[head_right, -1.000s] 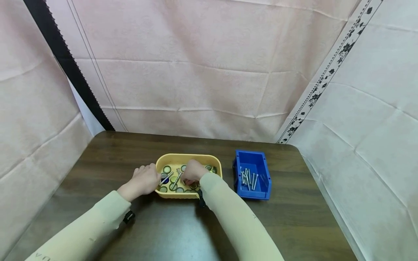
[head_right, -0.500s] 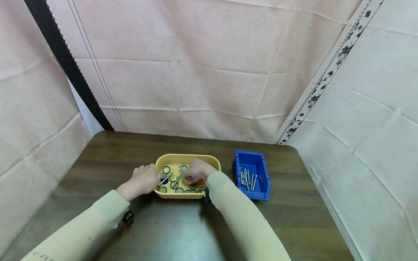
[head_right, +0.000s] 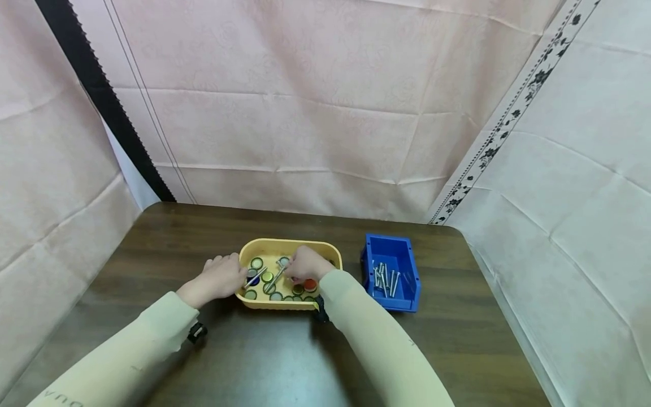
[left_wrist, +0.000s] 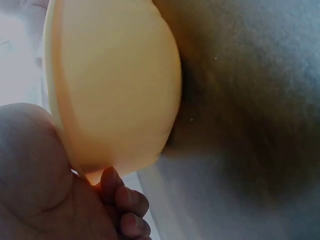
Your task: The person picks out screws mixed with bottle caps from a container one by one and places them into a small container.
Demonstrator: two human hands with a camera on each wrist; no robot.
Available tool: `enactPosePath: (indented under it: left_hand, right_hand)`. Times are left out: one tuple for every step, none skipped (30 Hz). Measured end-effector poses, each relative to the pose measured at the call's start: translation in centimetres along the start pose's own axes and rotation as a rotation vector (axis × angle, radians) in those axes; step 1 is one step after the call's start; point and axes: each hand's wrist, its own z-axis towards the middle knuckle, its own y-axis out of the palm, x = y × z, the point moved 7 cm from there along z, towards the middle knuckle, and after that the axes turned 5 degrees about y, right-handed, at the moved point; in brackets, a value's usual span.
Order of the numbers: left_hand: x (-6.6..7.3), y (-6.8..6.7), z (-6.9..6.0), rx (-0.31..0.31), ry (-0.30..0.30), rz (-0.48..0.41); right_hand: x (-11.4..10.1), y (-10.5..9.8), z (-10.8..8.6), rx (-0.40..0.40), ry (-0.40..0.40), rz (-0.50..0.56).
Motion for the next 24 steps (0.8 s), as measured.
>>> enactPosePath:
  left_hand:
    - [0.0, 0.0, 0.0, 0.007, 0.001, -0.003]
    - [0.1, 0.0, 0.0, 0.014, 0.001, -0.006]
    - [0.1, 0.0, 0.0, 0.02, -0.001, -0.009]
    - [0.1, 0.0, 0.0, 0.026, -0.003, -0.01]
    - [0.0, 0.1, 0.0, 0.029, -0.006, -0.008]
    - [0.0, 0.1, 0.0, 0.031, -0.009, -0.008]
    - [0.0, 0.2, 0.0, 0.034, -0.012, -0.006]
    - [-0.1, 0.2, 0.0, 0.036, -0.014, -0.005]
    - [-0.1, 0.3, 0.1, 0.039, -0.016, -0.003]
    - [-0.1, 0.3, 0.1, 0.04, -0.017, -0.004]
    - [-0.1, 0.4, 0.1, 0.04, -0.017, -0.005]
    - [-0.1, 0.4, 0.1, 0.04, -0.017, -0.007]
    - [-0.1, 0.4, 0.1, 0.04, -0.017, -0.008]
    - [-0.1, 0.4, 0.1, 0.037, -0.017, -0.009]
    - [0.0, 0.4, 0.1, 0.035, -0.018, -0.008]
    - [0.0, 0.4, 0.0, 0.033, -0.019, -0.008]
    - [0.0, 0.3, 0.0, 0.031, -0.018, -0.005]
    - [0.1, 0.2, -0.1, 0.03, -0.017, -0.002]
    - [0.1, 0.2, -0.1, 0.03, -0.015, 0.001]
    - [0.1, 0.1, -0.1, 0.03, -0.015, 0.003]
    - [0.2, 0.1, -0.2, 0.03, -0.016, 0.004]
    - [0.2, 0.1, -0.2, 0.03, -0.018, 0.003]
    - [0.2, 0.1, -0.2, 0.029, -0.019, 0.004]
    - [0.3, 0.2, -0.2, 0.028, -0.018, 0.002]
  right_hand:
    - [-0.1, -0.1, 0.0, 0.025, -0.004, -0.066]
    - [-0.3, -0.3, 0.0, 0.052, -0.004, -0.127]
    - [-0.4, -0.4, 0.0, 0.074, -0.006, -0.18]
    - [-0.6, -0.5, -0.1, 0.092, -0.008, -0.217]
    - [-0.7, -0.5, -0.1, 0.103, -0.01, -0.24]
    - [-0.9, -0.5, -0.1, 0.108, -0.012, -0.258]
    - [-0.9, -0.5, 0.0, 0.109, -0.008, -0.266]
    - [-1.0, -0.5, 0.0, 0.114, -0.006, -0.281]
    - [-1.1, -0.5, 0.0, 0.119, -0.004, -0.292]
    - [-1.1, -0.6, 0.1, 0.128, 0.003, -0.302]
    - [-1.0, -0.7, 0.1, 0.142, 0.014, -0.32]
    - [-0.8, -0.8, 0.1, 0.162, 0.03, -0.336]
    - [-0.7, -1.0, 0.2, 0.184, 0.046, -0.349]
    - [-0.5, -1.1, 0.2, 0.206, 0.059, -0.365]
    - [-0.4, -1.3, 0.2, 0.225, 0.067, -0.383]
    - [-0.4, -1.3, 0.3, 0.241, 0.069, -0.405]
    - [-0.4, -1.3, 0.3, 0.254, 0.066, -0.433]
    - [-0.5, -1.3, 0.3, 0.262, 0.05, -0.451]
    - [-0.6, -1.2, 0.3, 0.265, 0.033, -0.473]
    - [-0.8, -1.1, 0.2, 0.268, 0.016, -0.497]
    - [-0.9, -1.0, 0.2, 0.269, 0.001, -0.517]
    - [-1.0, -1.0, 0.1, 0.267, -0.006, -0.522]
    - [-1.0, -1.0, 0.0, 0.261, -0.006, -0.517]
    - [-0.9, -1.0, -0.1, 0.249, -0.001, -0.495]
